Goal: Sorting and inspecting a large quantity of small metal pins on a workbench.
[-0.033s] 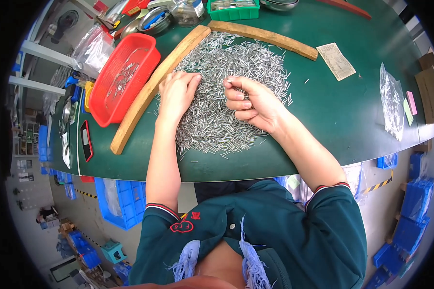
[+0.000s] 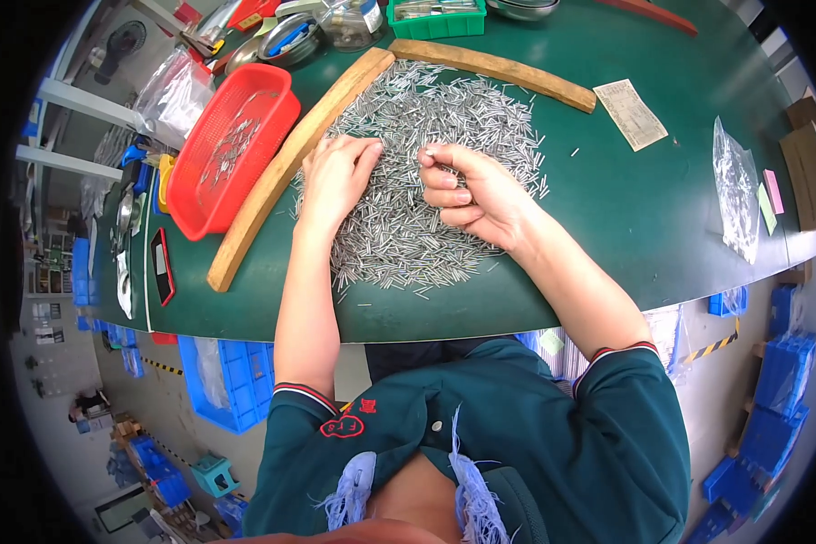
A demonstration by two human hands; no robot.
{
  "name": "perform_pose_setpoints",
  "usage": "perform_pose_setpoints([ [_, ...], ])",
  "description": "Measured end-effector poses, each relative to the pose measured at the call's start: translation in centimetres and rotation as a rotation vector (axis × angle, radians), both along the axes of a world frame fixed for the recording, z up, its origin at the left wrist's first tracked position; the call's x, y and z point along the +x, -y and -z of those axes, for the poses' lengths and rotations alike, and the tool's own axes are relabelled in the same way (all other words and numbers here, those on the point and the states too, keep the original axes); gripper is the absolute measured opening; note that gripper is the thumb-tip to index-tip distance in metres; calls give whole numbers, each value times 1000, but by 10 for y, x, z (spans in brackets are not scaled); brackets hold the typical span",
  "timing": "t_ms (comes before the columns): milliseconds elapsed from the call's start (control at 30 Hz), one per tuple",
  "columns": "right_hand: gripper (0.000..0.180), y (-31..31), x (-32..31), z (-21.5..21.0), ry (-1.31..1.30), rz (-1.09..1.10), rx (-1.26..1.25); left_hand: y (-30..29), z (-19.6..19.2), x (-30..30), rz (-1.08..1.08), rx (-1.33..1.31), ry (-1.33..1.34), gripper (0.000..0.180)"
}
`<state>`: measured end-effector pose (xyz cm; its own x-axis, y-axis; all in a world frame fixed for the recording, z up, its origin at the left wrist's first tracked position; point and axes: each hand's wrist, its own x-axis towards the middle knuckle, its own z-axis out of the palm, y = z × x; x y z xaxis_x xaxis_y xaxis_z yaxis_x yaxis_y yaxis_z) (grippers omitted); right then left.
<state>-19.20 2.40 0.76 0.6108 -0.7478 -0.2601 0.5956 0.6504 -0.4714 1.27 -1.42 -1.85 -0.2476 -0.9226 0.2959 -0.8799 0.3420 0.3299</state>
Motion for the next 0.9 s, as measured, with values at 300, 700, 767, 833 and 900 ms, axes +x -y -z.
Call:
perform_pose_setpoints([
  [300,14,0,-4,6,139,-3,-78,-6,-10,-6,141,51,-38,27],
  [700,27,-2,0,4,-134,109,-51,-9,-19,-15,224,75,-491,14],
  [767,27,-3,2,3,-236,137,-73,-9,-18,-16,228,102,-627,14],
  [833,28,-4,4,2,-341,150,-156,-9,-17,-17,222,75,-714,15],
  [900,28,-4,5,3,-364,153,-176,-9,-18,-17,234,103,-756,15],
])
